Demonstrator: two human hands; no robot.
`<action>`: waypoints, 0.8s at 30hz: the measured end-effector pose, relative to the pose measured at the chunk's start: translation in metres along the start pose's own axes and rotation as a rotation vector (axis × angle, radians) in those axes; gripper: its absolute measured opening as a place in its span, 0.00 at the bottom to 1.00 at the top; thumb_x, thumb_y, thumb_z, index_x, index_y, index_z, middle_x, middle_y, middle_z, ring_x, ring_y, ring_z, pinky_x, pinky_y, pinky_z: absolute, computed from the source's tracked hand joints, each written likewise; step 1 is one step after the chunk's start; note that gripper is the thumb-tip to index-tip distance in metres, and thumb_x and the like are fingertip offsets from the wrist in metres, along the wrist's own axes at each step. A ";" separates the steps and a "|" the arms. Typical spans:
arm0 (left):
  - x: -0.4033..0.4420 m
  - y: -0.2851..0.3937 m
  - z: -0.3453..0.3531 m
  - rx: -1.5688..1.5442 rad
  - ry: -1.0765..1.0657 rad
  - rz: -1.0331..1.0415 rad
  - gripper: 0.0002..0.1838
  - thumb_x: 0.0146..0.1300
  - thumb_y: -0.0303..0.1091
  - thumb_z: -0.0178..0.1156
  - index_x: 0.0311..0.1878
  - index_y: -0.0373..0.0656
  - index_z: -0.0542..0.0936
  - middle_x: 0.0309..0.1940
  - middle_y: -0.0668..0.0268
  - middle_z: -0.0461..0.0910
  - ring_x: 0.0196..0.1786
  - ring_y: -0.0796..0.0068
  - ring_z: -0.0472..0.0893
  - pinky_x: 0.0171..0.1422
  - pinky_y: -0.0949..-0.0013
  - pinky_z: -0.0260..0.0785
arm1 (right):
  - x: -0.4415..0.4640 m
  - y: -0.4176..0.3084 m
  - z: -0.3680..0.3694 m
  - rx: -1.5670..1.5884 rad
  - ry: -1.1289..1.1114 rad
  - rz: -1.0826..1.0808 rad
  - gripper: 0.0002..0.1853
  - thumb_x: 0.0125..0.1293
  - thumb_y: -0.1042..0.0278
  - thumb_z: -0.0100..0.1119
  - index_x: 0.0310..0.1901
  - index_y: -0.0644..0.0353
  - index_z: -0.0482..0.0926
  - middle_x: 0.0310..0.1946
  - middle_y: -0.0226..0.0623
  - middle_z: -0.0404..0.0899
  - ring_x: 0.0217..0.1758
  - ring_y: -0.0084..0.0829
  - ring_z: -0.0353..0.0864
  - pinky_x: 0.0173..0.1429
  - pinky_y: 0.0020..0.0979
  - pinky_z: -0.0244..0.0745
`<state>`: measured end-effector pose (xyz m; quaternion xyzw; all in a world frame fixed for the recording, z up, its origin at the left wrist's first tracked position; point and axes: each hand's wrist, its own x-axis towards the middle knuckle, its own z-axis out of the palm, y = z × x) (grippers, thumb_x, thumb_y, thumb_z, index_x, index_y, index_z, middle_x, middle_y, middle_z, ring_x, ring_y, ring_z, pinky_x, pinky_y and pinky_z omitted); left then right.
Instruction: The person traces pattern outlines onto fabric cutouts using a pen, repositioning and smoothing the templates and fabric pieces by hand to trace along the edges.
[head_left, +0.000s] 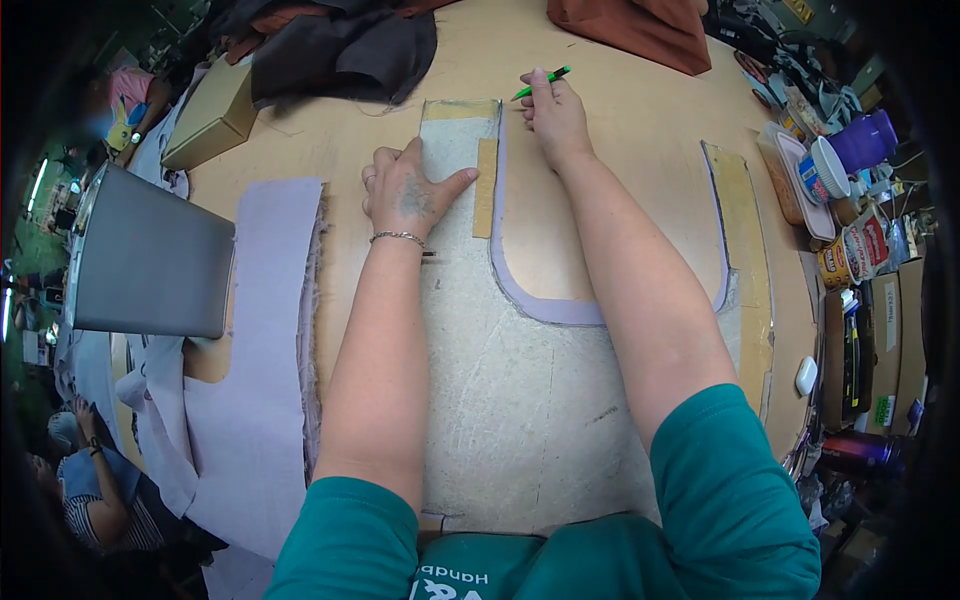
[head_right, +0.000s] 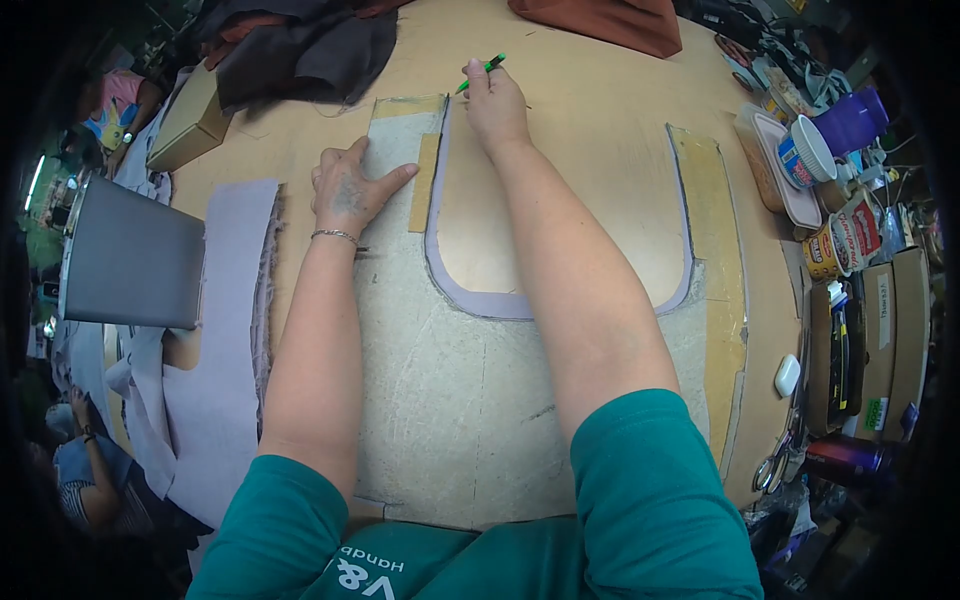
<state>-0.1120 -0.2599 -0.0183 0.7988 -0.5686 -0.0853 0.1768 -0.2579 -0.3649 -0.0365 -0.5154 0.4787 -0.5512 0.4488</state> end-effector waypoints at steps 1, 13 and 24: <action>-0.001 0.002 -0.002 -0.005 -0.025 -0.006 0.40 0.40 0.61 0.62 0.56 0.50 0.69 0.51 0.61 0.64 0.55 0.60 0.63 0.54 0.52 0.59 | -0.001 0.000 0.002 0.012 -0.007 0.017 0.16 0.63 0.57 0.45 0.38 0.62 0.75 0.28 0.41 0.75 0.34 0.29 0.74 0.40 0.29 0.69; -0.005 0.005 0.003 0.150 -0.163 0.199 0.24 0.60 0.57 0.38 0.61 0.71 0.59 0.67 0.72 0.46 0.69 0.61 0.42 0.63 0.34 0.31 | -0.028 -0.001 0.009 -0.612 -0.015 -0.460 0.11 0.59 0.63 0.51 0.32 0.64 0.74 0.31 0.47 0.74 0.37 0.45 0.73 0.42 0.36 0.69; -0.003 0.004 0.002 0.181 -0.200 0.150 0.25 0.59 0.59 0.38 0.61 0.74 0.57 0.67 0.75 0.44 0.69 0.62 0.42 0.62 0.34 0.33 | -0.202 -0.054 -0.055 -0.632 -0.517 -0.603 0.04 0.52 0.74 0.56 0.29 0.61 0.71 0.26 0.39 0.70 0.30 0.39 0.70 0.37 0.36 0.67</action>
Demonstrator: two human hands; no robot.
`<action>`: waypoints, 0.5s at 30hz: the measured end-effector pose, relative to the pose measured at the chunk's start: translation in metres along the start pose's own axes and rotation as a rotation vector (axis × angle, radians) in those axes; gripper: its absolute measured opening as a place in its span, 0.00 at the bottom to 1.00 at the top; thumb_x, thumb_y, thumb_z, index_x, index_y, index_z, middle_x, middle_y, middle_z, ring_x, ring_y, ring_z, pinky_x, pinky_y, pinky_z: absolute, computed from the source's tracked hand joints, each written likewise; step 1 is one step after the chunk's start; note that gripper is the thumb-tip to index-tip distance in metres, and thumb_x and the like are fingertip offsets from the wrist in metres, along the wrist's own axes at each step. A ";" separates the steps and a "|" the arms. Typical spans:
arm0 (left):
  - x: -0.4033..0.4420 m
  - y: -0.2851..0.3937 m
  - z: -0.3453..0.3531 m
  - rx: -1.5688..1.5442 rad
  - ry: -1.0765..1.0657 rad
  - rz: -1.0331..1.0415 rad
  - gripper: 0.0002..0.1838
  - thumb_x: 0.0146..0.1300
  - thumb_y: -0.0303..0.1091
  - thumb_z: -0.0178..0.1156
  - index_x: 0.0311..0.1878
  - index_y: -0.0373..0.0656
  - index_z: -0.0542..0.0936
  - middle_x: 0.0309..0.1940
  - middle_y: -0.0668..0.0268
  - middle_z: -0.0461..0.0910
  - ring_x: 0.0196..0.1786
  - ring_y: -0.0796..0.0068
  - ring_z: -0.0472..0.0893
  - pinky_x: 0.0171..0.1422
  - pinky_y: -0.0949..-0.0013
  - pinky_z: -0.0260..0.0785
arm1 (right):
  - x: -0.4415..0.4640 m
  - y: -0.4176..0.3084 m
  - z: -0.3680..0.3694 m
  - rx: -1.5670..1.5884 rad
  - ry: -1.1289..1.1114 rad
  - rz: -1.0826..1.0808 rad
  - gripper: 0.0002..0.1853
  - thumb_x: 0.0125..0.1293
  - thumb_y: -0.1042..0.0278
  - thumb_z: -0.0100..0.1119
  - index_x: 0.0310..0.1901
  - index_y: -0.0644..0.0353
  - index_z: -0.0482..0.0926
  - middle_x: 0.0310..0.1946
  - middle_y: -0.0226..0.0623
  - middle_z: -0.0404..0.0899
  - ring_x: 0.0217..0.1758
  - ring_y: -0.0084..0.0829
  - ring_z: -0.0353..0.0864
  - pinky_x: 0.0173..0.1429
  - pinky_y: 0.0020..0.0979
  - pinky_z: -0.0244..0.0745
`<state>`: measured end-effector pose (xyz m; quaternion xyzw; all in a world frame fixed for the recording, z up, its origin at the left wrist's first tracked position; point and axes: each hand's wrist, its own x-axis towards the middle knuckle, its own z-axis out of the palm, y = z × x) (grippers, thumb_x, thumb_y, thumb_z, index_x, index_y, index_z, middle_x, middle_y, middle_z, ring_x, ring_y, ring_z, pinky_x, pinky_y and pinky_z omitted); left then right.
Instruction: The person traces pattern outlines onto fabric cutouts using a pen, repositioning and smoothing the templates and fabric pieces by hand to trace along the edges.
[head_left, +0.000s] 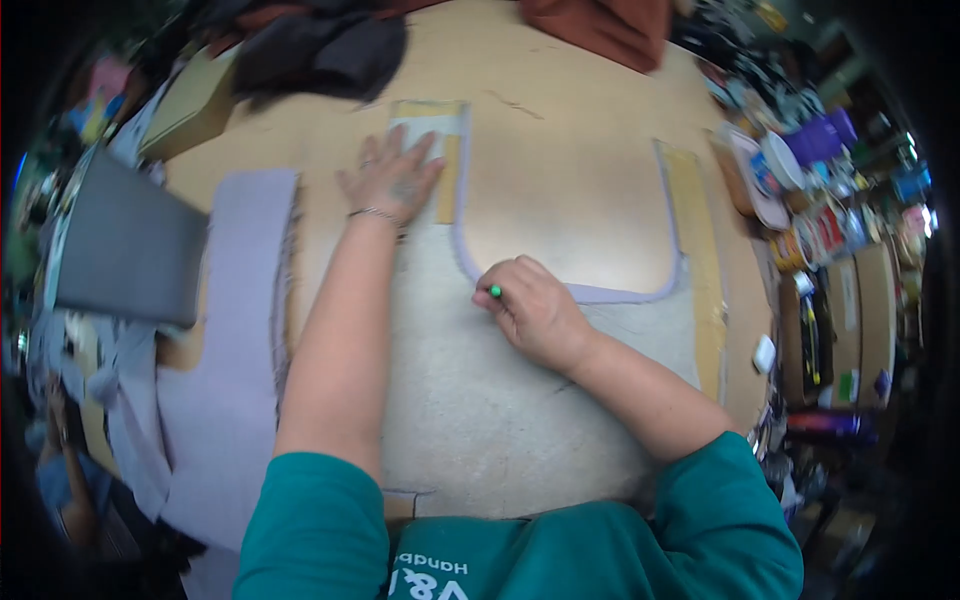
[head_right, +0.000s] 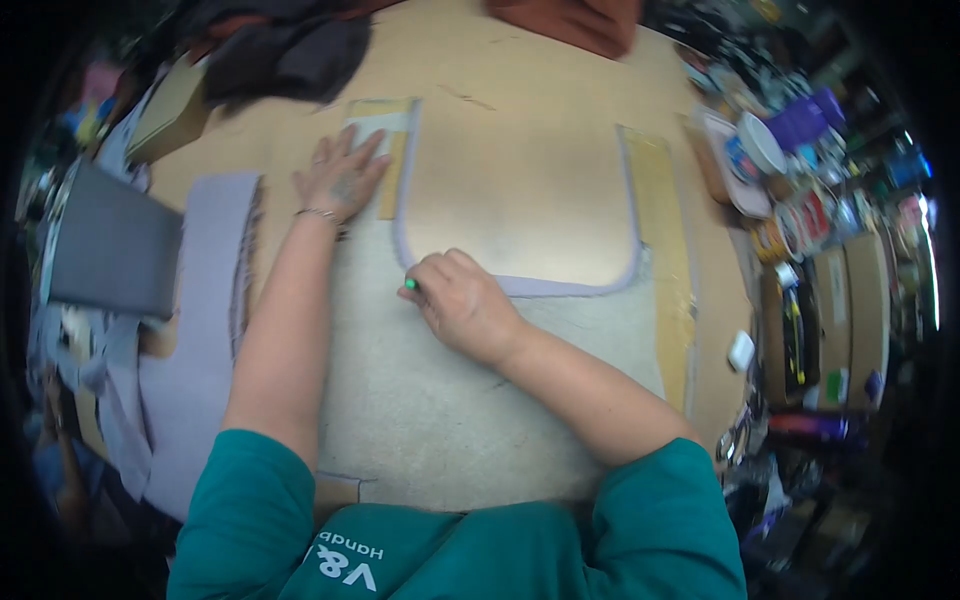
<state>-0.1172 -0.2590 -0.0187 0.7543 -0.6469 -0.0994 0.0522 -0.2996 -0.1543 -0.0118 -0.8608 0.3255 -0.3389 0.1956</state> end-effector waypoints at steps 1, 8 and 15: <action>-0.002 0.003 -0.002 -0.010 -0.020 -0.018 0.25 0.60 0.58 0.38 0.61 0.74 0.58 0.67 0.75 0.44 0.69 0.62 0.42 0.62 0.33 0.32 | -0.011 0.000 -0.013 0.000 -0.013 0.044 0.04 0.52 0.74 0.56 0.28 0.61 0.71 0.26 0.39 0.70 0.30 0.38 0.69 0.37 0.35 0.67; -0.005 0.023 0.008 0.005 0.013 -0.156 0.22 0.62 0.55 0.35 0.61 0.75 0.56 0.67 0.75 0.44 0.69 0.58 0.42 0.59 0.29 0.33 | -0.108 0.065 -0.110 0.080 0.160 0.601 0.08 0.62 0.66 0.48 0.32 0.61 0.72 0.27 0.37 0.71 0.34 0.32 0.72 0.41 0.29 0.67; -0.004 0.025 0.008 0.036 0.043 -0.139 0.22 0.63 0.53 0.34 0.62 0.73 0.57 0.67 0.74 0.46 0.68 0.56 0.43 0.58 0.28 0.35 | -0.078 0.137 -0.176 -0.008 -0.002 0.788 0.12 0.63 0.60 0.48 0.34 0.62 0.72 0.24 0.34 0.74 0.31 0.27 0.73 0.38 0.27 0.67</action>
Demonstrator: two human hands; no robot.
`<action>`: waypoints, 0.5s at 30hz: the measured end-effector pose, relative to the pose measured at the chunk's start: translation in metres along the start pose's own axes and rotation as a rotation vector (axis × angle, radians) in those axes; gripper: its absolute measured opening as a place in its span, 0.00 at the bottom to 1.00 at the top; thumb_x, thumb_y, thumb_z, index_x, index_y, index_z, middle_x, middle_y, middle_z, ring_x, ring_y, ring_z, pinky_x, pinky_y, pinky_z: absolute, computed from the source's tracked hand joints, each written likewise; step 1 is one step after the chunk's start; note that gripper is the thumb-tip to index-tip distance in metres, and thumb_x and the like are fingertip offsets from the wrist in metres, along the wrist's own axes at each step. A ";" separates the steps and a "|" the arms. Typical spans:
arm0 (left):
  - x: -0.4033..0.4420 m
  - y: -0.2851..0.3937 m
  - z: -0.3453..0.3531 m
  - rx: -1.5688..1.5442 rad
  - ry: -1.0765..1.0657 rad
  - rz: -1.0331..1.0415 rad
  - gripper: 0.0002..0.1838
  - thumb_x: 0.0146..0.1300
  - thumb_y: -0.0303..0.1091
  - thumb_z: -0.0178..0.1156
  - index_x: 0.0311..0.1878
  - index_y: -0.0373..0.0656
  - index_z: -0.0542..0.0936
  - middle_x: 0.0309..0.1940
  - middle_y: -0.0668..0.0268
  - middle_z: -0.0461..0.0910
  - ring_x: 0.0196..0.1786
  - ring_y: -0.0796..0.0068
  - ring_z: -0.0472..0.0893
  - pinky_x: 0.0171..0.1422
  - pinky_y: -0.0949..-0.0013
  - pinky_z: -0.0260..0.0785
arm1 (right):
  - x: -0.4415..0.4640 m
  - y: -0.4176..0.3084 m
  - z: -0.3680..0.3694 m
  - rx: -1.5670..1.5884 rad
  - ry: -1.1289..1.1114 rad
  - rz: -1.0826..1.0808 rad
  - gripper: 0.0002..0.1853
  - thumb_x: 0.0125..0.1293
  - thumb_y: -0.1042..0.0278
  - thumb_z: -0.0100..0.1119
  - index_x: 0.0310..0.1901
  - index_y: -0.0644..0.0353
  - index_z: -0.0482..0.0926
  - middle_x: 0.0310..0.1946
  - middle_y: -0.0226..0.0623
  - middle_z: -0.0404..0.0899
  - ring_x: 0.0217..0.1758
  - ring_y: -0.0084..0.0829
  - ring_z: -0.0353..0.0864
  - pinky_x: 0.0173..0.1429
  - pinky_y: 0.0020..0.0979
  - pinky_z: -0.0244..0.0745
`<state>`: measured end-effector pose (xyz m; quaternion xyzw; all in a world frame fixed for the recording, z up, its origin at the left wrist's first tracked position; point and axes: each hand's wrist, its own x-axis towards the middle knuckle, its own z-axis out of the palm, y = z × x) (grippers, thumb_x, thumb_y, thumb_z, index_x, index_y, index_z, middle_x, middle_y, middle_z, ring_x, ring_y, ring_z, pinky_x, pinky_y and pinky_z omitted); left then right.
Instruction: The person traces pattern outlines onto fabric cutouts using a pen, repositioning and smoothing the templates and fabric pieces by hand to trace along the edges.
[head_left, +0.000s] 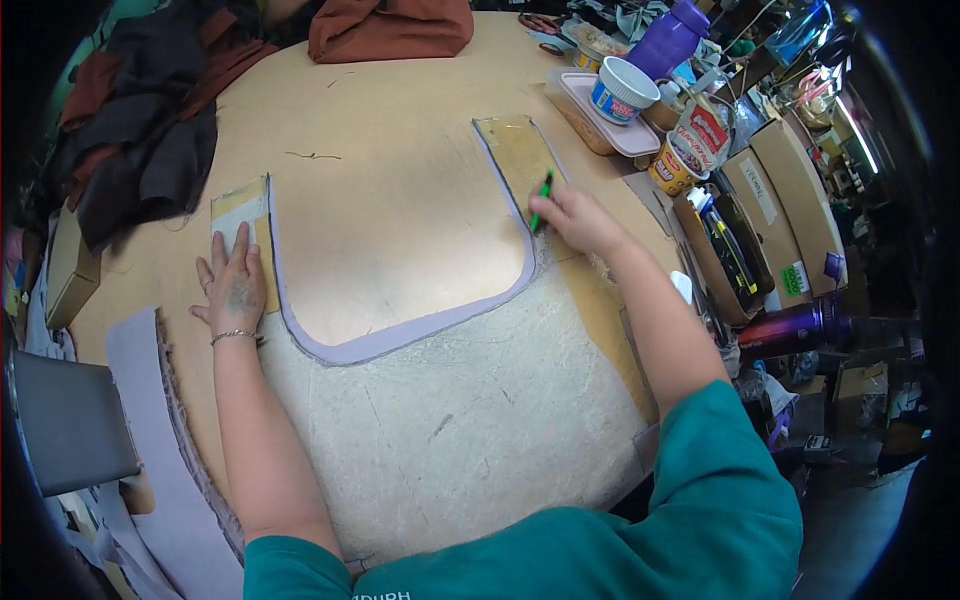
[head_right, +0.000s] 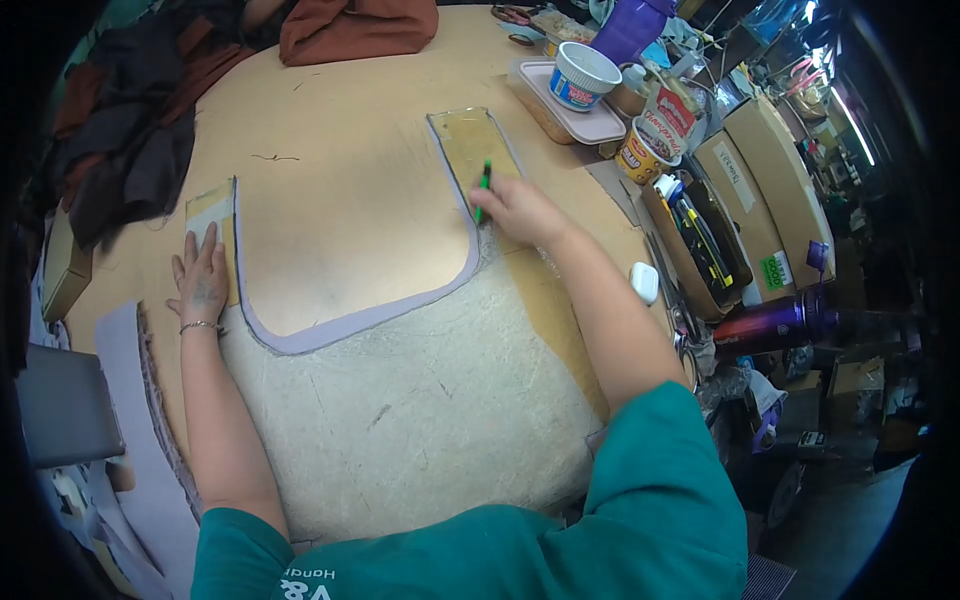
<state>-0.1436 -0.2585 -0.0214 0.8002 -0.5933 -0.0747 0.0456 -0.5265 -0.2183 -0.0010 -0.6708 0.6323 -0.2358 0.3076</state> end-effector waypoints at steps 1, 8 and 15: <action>0.000 0.000 0.000 0.006 0.001 0.002 0.22 0.63 0.53 0.34 0.62 0.73 0.57 0.67 0.74 0.46 0.68 0.56 0.43 0.58 0.28 0.35 | 0.016 0.000 -0.003 0.020 -0.008 0.028 0.13 0.63 0.59 0.48 0.34 0.62 0.72 0.24 0.34 0.74 0.30 0.27 0.73 0.37 0.27 0.68; 0.001 -0.001 0.002 0.008 0.030 0.006 0.21 0.64 0.51 0.36 0.61 0.71 0.59 0.66 0.74 0.48 0.68 0.55 0.45 0.58 0.29 0.36 | 0.157 0.021 0.008 0.139 0.270 -0.169 0.14 0.62 0.58 0.48 0.34 0.63 0.72 0.21 0.32 0.73 0.22 0.24 0.73 0.29 0.27 0.69; -0.022 0.052 0.011 -0.198 0.393 0.668 0.19 0.59 0.41 0.49 0.54 0.49 0.69 0.60 0.64 0.62 0.65 0.57 0.54 0.63 0.45 0.45 | 0.156 0.038 0.000 0.698 0.769 -0.055 0.15 0.66 0.57 0.42 0.32 0.62 0.69 0.22 0.31 0.72 0.21 0.18 0.69 0.23 0.19 0.67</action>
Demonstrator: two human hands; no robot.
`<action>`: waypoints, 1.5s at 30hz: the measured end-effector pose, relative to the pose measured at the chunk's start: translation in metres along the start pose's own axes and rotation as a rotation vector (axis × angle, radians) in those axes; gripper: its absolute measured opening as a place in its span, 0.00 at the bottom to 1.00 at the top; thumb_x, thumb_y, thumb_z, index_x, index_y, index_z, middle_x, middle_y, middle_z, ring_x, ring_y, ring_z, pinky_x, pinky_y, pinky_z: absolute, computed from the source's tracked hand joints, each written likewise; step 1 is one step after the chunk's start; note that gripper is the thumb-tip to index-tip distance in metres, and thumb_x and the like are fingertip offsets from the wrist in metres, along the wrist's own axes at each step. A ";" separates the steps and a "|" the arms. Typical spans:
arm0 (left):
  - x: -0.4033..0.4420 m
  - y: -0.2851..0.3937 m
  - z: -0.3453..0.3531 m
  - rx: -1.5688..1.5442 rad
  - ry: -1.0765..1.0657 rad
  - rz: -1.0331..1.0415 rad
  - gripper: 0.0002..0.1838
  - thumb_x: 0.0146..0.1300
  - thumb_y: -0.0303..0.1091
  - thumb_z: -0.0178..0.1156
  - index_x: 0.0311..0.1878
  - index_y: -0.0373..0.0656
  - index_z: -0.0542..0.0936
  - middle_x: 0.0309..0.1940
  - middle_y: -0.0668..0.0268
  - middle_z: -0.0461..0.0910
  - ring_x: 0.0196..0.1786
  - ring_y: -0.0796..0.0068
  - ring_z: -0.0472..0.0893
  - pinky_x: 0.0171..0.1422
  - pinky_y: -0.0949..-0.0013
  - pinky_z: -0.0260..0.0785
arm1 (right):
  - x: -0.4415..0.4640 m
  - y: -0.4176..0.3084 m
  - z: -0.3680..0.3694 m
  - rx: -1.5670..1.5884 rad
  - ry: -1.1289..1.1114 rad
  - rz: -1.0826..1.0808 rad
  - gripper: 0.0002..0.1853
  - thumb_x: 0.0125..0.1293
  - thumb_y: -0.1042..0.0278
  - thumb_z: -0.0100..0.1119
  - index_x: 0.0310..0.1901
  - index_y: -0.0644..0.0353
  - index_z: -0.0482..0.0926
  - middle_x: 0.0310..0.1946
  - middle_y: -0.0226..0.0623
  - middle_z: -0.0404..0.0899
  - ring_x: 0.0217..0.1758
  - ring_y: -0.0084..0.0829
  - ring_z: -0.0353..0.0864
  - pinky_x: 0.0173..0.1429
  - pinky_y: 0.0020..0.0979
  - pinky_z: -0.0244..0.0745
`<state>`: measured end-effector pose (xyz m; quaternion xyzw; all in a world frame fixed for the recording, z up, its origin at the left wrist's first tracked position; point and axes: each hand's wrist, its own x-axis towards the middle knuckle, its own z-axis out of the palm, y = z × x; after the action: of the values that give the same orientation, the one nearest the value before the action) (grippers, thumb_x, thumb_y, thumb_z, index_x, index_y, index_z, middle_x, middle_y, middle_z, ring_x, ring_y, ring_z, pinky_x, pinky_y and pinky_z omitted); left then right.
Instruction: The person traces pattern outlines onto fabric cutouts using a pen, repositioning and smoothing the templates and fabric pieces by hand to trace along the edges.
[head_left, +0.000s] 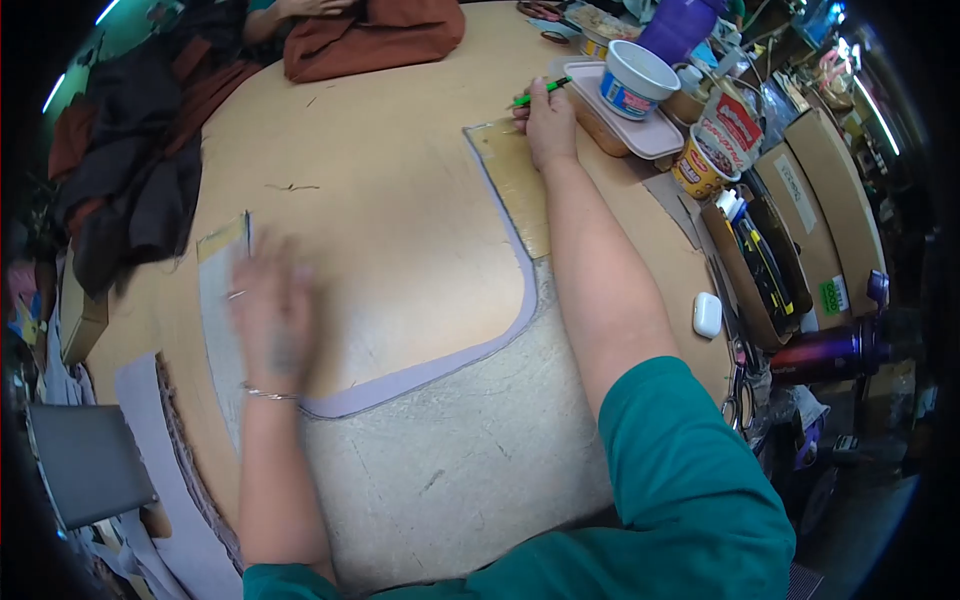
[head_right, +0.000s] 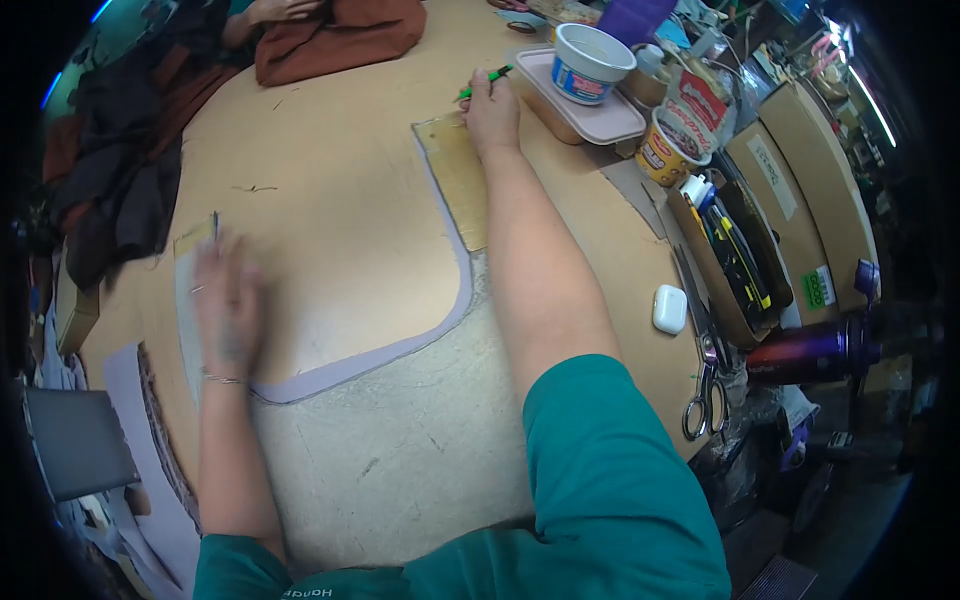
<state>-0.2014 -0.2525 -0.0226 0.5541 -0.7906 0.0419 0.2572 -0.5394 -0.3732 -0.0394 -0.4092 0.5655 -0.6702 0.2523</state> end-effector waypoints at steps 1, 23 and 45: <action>0.009 0.041 0.002 -0.138 -0.065 0.106 0.18 0.58 0.38 0.51 0.52 0.47 0.71 0.57 0.62 0.65 0.65 0.57 0.56 0.64 0.52 0.48 | 0.002 0.001 -0.007 0.001 0.068 0.011 0.16 0.66 0.57 0.42 0.30 0.62 0.69 0.21 0.32 0.72 0.19 0.18 0.69 0.22 0.20 0.66; 0.078 0.167 0.084 -0.106 -0.491 0.189 0.37 0.52 0.65 0.40 0.65 0.62 0.54 0.67 0.69 0.46 0.69 0.56 0.41 0.62 0.34 0.33 | 0.012 0.006 0.019 -0.510 -0.299 -0.244 0.17 0.60 0.56 0.50 0.38 0.65 0.72 0.27 0.45 0.77 0.32 0.39 0.78 0.39 0.34 0.71; 0.079 0.172 0.075 -0.035 -0.537 0.200 0.49 0.37 0.77 0.46 0.64 0.61 0.56 0.67 0.66 0.46 0.69 0.56 0.42 0.61 0.33 0.34 | 0.015 0.026 -0.037 -0.430 0.011 -0.190 0.12 0.59 0.60 0.51 0.31 0.62 0.74 0.27 0.43 0.77 0.32 0.41 0.77 0.38 0.35 0.70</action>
<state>-0.4028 -0.2803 -0.0143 0.4599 -0.8818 -0.0948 0.0426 -0.5817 -0.3704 -0.0616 -0.5012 0.6557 -0.5571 0.0920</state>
